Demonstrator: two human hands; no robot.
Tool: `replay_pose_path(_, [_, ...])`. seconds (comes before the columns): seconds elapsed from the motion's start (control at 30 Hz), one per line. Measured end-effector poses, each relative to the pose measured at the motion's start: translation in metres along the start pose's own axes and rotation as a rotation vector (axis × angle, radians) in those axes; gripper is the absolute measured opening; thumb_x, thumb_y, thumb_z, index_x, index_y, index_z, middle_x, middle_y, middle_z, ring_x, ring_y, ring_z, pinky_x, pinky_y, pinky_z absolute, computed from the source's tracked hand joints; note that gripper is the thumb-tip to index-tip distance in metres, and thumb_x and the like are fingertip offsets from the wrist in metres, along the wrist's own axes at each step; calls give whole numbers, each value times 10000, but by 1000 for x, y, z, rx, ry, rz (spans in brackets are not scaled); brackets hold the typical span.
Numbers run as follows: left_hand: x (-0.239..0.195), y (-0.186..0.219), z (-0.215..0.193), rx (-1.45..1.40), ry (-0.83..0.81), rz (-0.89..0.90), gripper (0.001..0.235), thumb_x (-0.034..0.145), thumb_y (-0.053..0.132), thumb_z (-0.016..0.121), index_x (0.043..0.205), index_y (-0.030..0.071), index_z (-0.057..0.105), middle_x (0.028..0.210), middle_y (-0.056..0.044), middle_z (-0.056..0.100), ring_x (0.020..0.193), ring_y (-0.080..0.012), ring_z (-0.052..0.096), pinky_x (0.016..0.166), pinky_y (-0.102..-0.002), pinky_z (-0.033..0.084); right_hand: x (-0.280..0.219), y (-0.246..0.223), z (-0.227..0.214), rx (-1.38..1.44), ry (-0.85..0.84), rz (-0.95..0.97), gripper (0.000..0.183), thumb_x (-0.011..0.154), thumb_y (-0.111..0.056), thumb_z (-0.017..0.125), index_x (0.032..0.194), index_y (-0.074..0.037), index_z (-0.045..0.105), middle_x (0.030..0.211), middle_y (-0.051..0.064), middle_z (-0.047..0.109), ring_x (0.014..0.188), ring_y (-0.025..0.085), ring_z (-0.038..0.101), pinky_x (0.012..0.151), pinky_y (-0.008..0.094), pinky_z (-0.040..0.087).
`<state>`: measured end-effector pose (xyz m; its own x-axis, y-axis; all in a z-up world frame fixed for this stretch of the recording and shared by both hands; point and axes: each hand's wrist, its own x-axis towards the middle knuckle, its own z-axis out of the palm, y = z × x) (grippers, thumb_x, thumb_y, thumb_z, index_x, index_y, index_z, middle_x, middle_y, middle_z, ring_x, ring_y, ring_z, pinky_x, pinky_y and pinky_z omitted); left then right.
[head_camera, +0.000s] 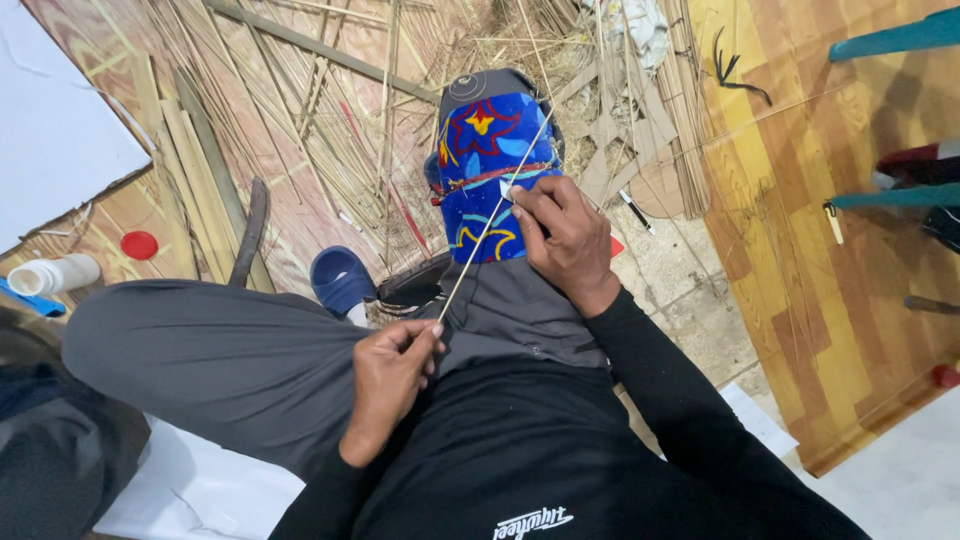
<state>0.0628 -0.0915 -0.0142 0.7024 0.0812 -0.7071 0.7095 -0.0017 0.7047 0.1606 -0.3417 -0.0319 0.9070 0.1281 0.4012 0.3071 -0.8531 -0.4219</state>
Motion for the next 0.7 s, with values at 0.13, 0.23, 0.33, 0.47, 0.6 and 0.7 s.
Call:
replay_pose_path(0.13, [-21,3,-14,68,12,-62,166,912,121,740,955,-14,828,672,-64,735,452,-86,542,379,-217,442,5,-8,-9,29,-26,-48,118,1041,-114,720,1157,-109,741,1048,51,611,777,240,606,547,362,436])
replay_pose_path(0.23, [-14,-9,-11,44,28,-82,157,912,113,746,948,-17,825,646,-65,713,452,-77,517,370,-209,417,0,-5,-6,56,-42,-41,142,1078,-143,682,1216,-122,711,1135,37,601,818,252,603,588,411,421])
replay_pose_path(0.33, [12,-9,10,36,10,-15,148,881,123,763,932,0,828,529,-150,671,314,-163,533,299,-263,464,0,-5,-8,28,-8,-51,112,1003,-271,739,1084,-230,805,973,-30,641,823,248,720,714,336,590])
replay_pose_path(0.47, [53,20,50,24,-74,101,163,899,129,719,930,-7,804,580,-127,686,324,-146,533,314,-261,450,4,-9,-15,42,-61,-164,97,991,-262,732,1054,-233,799,960,-1,640,766,258,697,667,357,573])
replay_pose_path(0.6, [90,35,82,-8,-108,186,153,901,142,709,926,24,803,571,-117,680,310,-129,527,297,-239,423,6,-4,-13,49,-53,-140,101,991,-254,725,1063,-239,794,961,2,643,752,265,683,640,365,564])
replay_pose_path(0.7, [81,44,78,27,-116,215,160,903,143,708,923,13,800,566,-122,671,316,-128,532,305,-241,411,8,0,-12,15,-25,-135,96,992,-251,727,1060,-229,791,957,2,645,755,267,692,635,369,569])
